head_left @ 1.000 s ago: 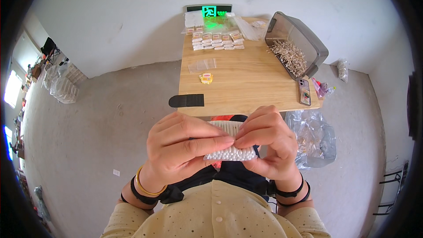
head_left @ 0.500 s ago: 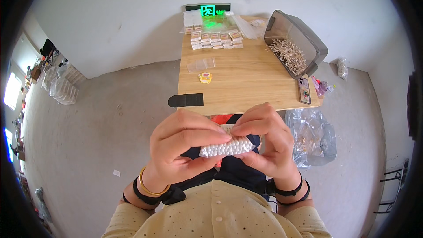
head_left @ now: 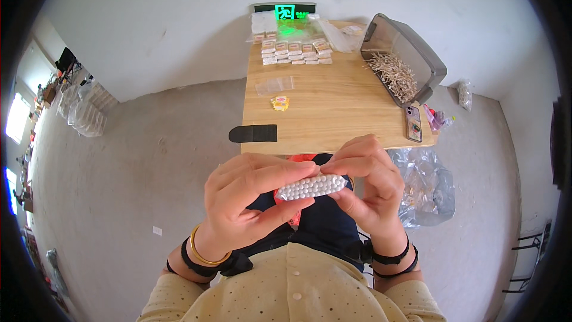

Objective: The person is counting and packaging a specific amount of cotton swabs into small plastic bags.

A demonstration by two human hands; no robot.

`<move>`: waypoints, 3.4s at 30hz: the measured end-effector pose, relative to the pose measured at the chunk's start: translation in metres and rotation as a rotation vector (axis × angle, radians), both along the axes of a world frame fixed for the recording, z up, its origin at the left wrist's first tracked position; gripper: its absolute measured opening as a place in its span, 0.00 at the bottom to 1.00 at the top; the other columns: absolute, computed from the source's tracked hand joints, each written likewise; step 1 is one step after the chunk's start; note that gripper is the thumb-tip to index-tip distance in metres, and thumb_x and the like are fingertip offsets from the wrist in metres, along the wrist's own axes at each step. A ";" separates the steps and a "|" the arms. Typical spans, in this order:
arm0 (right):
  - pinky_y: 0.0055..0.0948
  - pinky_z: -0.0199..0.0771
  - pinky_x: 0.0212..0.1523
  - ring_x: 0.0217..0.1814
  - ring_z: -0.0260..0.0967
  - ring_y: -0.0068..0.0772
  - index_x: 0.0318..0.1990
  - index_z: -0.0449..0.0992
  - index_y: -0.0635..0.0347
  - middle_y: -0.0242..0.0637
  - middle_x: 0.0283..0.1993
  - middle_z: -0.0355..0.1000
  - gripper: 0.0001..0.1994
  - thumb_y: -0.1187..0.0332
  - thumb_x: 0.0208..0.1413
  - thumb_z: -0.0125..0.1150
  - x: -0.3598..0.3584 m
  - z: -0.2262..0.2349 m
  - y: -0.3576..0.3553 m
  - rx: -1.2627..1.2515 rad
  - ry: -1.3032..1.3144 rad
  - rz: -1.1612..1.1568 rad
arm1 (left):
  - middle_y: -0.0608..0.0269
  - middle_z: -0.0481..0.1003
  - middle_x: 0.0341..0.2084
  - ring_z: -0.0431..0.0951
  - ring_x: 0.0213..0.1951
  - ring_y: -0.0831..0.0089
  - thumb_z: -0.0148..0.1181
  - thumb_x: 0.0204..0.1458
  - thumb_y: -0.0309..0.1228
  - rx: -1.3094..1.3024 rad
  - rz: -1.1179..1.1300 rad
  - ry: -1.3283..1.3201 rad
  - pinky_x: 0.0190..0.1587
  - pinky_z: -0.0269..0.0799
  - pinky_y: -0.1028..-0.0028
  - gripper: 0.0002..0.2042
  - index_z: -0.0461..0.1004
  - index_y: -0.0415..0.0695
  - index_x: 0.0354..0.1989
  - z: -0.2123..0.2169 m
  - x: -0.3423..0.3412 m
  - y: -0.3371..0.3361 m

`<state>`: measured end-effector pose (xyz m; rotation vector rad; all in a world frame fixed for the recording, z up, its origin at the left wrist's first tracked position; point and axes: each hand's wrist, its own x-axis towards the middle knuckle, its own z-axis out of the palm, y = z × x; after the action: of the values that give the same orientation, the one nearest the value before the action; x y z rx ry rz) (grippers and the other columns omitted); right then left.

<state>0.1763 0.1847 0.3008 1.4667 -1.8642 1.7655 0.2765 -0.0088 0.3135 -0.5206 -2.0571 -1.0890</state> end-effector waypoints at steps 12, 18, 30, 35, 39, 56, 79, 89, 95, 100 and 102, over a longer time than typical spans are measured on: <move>0.32 0.70 0.46 0.43 0.72 0.36 0.42 0.83 0.62 0.37 0.41 0.78 0.13 0.71 0.47 0.75 -0.006 -0.006 -0.002 0.050 -0.045 -0.022 | 0.51 0.85 0.37 0.87 0.39 0.64 0.76 0.46 0.21 0.024 0.049 -0.059 0.40 0.79 0.73 0.24 0.75 0.38 0.52 0.000 0.001 0.003; 0.32 0.71 0.45 0.42 0.72 0.36 0.43 0.82 0.62 0.38 0.41 0.77 0.14 0.73 0.47 0.75 -0.009 -0.004 -0.014 0.122 0.072 -0.107 | 0.54 0.85 0.36 0.87 0.38 0.66 0.75 0.46 0.22 0.005 0.151 -0.026 0.42 0.78 0.73 0.25 0.75 0.38 0.54 -0.007 -0.007 -0.002; 0.32 0.72 0.43 0.40 0.72 0.39 0.41 0.80 0.62 0.40 0.40 0.76 0.14 0.76 0.45 0.76 -0.007 -0.002 -0.027 0.061 0.010 -0.030 | 0.56 0.85 0.36 0.87 0.37 0.65 0.78 0.44 0.28 -0.143 0.234 0.057 0.39 0.81 0.73 0.26 0.77 0.39 0.53 -0.009 -0.003 -0.014; 0.32 0.72 0.43 0.41 0.72 0.38 0.41 0.81 0.62 0.39 0.40 0.76 0.15 0.76 0.44 0.76 -0.006 0.000 -0.030 0.114 0.075 -0.065 | 0.60 0.85 0.36 0.86 0.32 0.68 0.77 0.41 0.26 -0.168 0.272 0.153 0.32 0.79 0.75 0.27 0.79 0.42 0.54 -0.012 -0.005 -0.017; 0.31 0.71 0.44 0.41 0.73 0.37 0.41 0.82 0.62 0.39 0.40 0.78 0.15 0.76 0.43 0.76 -0.002 -0.001 -0.036 0.038 0.013 -0.093 | 0.57 0.85 0.35 0.87 0.35 0.66 0.78 0.43 0.28 -0.183 0.275 0.106 0.36 0.80 0.73 0.26 0.78 0.40 0.52 -0.012 0.000 -0.020; 0.30 0.73 0.41 0.39 0.74 0.37 0.41 0.83 0.63 0.39 0.38 0.78 0.14 0.74 0.44 0.77 -0.001 0.004 -0.046 0.034 0.053 -0.008 | 0.55 0.85 0.37 0.87 0.36 0.66 0.79 0.43 0.28 -0.073 0.282 0.093 0.37 0.80 0.74 0.26 0.77 0.40 0.52 -0.005 0.010 -0.024; 0.27 0.73 0.43 0.41 0.74 0.33 0.43 0.84 0.64 0.39 0.40 0.77 0.11 0.75 0.50 0.73 0.001 0.006 -0.045 0.030 -0.102 0.092 | 0.58 0.85 0.34 0.87 0.33 0.67 0.79 0.43 0.30 -0.111 0.278 0.164 0.34 0.79 0.74 0.24 0.78 0.40 0.50 -0.003 0.015 -0.027; 0.26 0.73 0.42 0.40 0.74 0.31 0.44 0.84 0.62 0.38 0.41 0.75 0.12 0.75 0.50 0.74 0.002 0.005 -0.043 0.068 -0.112 0.049 | 0.59 0.85 0.34 0.85 0.29 0.72 0.78 0.45 0.27 0.145 0.185 -0.103 0.31 0.76 0.78 0.14 0.82 0.41 0.40 -0.007 0.014 -0.029; 0.28 0.73 0.42 0.40 0.73 0.33 0.44 0.83 0.62 0.39 0.41 0.75 0.14 0.75 0.48 0.75 0.001 0.003 -0.046 0.079 -0.053 0.050 | 0.57 0.85 0.33 0.86 0.32 0.70 0.78 0.44 0.27 0.126 0.206 -0.110 0.35 0.78 0.77 0.14 0.82 0.39 0.39 -0.008 0.013 -0.027; 0.28 0.73 0.43 0.41 0.73 0.33 0.44 0.83 0.63 0.40 0.41 0.75 0.14 0.76 0.49 0.74 0.002 0.005 -0.044 0.087 -0.073 0.081 | 0.56 0.85 0.33 0.86 0.32 0.69 0.78 0.43 0.27 0.080 0.234 -0.096 0.34 0.79 0.76 0.16 0.83 0.40 0.40 -0.007 0.015 -0.027; 0.28 0.73 0.43 0.41 0.73 0.33 0.44 0.83 0.63 0.40 0.41 0.75 0.13 0.76 0.49 0.74 0.000 0.002 -0.045 0.085 -0.091 0.096 | 0.56 0.85 0.33 0.86 0.31 0.68 0.79 0.42 0.28 0.031 0.240 -0.085 0.34 0.78 0.75 0.17 0.83 0.41 0.41 -0.006 0.016 -0.027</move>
<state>0.1759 0.1397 0.3031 1.5547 -1.9662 1.8460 0.2922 -0.0362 0.3078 -0.2083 -2.1085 -1.0127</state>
